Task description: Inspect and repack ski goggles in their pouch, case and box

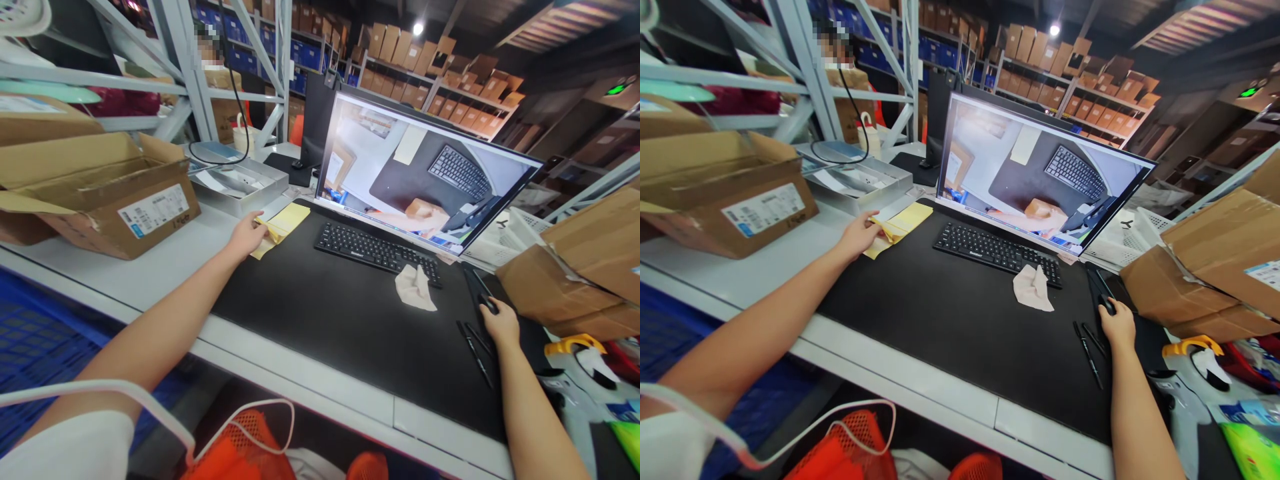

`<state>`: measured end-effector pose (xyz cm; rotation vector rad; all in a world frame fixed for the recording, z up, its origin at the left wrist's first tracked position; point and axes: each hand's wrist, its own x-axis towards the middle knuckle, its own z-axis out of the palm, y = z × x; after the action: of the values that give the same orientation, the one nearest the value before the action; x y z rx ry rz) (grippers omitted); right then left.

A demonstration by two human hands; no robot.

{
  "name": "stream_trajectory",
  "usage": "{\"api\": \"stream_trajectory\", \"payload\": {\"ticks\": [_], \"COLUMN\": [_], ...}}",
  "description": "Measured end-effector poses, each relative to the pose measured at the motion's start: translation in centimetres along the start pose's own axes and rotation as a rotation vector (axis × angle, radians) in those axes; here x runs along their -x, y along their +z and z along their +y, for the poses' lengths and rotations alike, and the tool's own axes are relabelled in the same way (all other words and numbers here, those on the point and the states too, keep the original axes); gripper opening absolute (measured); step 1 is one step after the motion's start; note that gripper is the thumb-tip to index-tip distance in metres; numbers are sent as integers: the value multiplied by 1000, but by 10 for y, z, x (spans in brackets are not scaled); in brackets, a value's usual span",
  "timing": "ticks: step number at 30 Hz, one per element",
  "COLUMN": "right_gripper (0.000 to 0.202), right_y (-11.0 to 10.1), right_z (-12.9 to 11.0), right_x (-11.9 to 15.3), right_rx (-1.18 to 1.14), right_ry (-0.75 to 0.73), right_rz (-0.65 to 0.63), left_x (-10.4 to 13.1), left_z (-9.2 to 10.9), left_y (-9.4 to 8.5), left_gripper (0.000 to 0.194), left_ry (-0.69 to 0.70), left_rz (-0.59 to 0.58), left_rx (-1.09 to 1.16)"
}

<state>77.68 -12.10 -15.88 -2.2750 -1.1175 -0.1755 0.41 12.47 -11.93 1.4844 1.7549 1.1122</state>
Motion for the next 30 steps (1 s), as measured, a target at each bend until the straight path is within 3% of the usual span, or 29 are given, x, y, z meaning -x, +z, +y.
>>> {"api": "stream_trajectory", "payload": {"ticks": [30], "right_gripper": [57], "right_y": [-2], "right_z": [-4], "right_x": [1], "right_rx": [-2], "right_ry": [-9], "right_rz": [19], "left_x": [1], "left_z": [-1], "left_y": [-2], "left_gripper": [76], "left_ry": [26], "left_rz": [-25], "left_rx": [-15]}}
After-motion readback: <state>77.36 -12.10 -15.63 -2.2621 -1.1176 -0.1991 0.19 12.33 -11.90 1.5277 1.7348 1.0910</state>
